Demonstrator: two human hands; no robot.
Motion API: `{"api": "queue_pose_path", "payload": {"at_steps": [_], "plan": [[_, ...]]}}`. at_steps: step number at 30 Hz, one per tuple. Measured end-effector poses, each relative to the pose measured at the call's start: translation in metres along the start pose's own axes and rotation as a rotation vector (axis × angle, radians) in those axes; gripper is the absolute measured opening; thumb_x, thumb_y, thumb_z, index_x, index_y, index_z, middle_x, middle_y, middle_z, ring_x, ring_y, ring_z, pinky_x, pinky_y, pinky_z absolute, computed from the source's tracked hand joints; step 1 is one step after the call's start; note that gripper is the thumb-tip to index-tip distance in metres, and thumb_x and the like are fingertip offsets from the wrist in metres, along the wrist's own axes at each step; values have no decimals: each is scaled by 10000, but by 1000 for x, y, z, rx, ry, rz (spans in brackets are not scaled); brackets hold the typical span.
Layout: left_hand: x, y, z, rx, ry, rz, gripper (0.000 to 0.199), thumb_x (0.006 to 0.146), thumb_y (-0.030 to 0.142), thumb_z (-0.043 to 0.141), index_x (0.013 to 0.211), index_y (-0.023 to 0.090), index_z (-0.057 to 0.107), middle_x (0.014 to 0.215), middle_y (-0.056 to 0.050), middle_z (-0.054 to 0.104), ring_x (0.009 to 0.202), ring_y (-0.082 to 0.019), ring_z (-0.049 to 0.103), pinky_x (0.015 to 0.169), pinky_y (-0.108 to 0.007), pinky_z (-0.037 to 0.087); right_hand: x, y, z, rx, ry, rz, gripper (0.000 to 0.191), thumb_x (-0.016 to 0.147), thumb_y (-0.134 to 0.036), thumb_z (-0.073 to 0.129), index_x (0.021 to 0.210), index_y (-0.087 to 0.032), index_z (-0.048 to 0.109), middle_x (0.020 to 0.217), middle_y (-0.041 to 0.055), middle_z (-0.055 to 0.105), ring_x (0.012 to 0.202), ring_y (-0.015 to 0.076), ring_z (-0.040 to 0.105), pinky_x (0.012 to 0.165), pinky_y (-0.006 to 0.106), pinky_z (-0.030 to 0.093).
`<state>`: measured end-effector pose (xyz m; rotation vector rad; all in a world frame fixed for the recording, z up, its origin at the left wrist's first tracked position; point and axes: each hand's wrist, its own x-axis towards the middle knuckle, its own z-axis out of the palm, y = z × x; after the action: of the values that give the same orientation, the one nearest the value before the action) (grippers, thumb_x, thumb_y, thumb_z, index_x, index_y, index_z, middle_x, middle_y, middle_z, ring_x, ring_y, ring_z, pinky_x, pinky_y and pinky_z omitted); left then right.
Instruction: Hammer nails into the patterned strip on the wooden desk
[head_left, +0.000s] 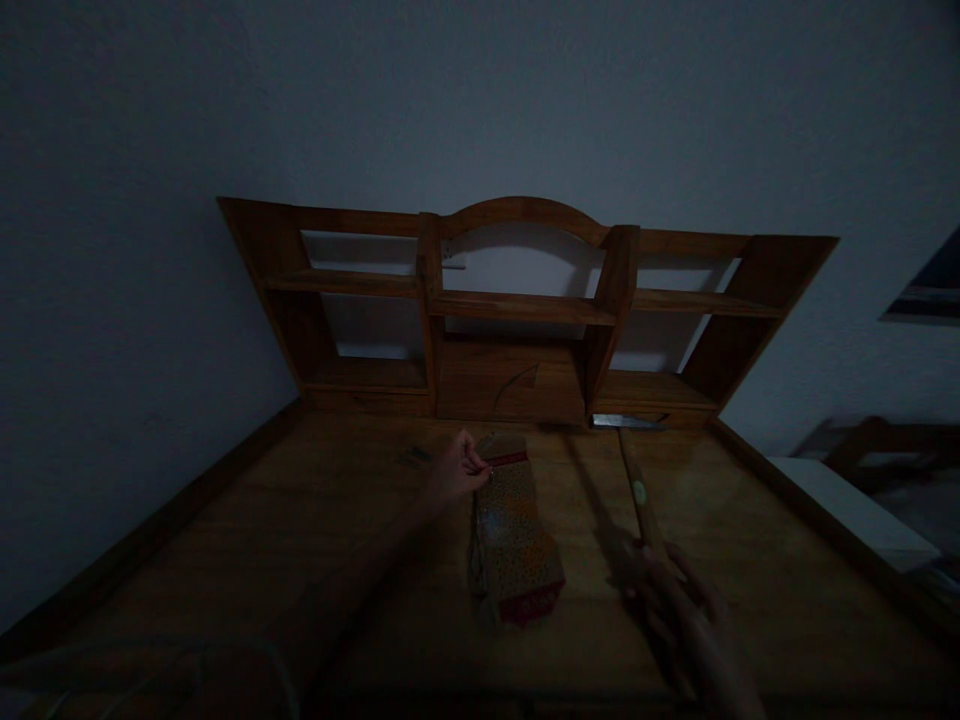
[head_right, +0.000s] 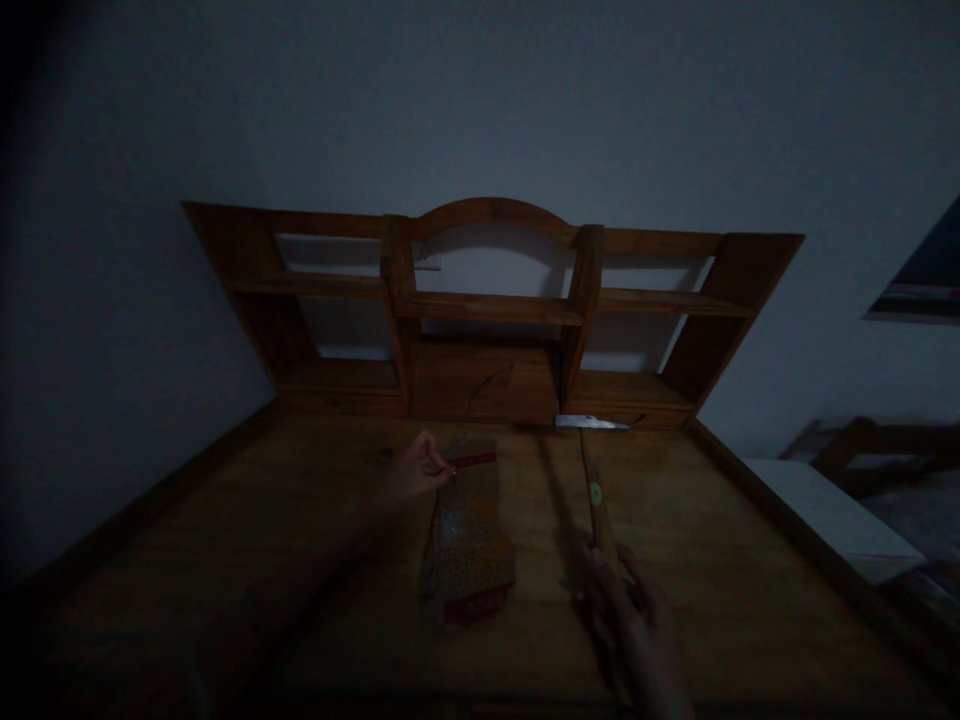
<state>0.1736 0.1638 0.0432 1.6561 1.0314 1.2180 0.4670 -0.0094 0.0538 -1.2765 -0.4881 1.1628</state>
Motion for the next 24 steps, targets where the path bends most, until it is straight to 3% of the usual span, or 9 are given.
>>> {"api": "queue_pose_path", "payload": {"at_steps": [5,9,13,20,24], "plan": [[-1,-3,0,-5,-24,-2,387,686,212,692,789,219,318,656,63,580,597,-122,620,599,-238,488,-6,-4,5,-78,27,-41,694,542,-472,832,1129,-204,574,1033,98,702,875,261,698,678,293,592],[-2,-4,2,1,-30,-5,381,679,215,690,784,217,324,672,57,568,619,-127,621,591,-226,472,-4,-1,6,-223,38,-99,701,614,-563,764,1166,-186,554,878,71,703,735,224,693,579,267,562],[-2,-6,3,6,-41,30,369,703,213,675,796,219,318,678,61,561,612,-113,603,583,-207,448,5,0,-1,-617,-24,-306,609,763,-636,600,1123,-145,578,705,46,656,614,194,643,473,229,467],[-2,-9,2,-32,-34,36,367,697,209,676,785,217,320,657,67,552,581,-90,568,562,-184,417,-6,-31,-2,-1469,10,-672,478,930,-548,382,1304,-277,505,874,84,730,717,287,694,588,337,484],[-3,-7,0,-48,-55,16,364,695,224,685,785,213,332,658,61,565,580,-93,574,553,-183,412,-22,-42,15,-1596,-48,-754,441,957,-493,356,1313,-269,487,919,77,736,745,292,702,619,357,491]]}}
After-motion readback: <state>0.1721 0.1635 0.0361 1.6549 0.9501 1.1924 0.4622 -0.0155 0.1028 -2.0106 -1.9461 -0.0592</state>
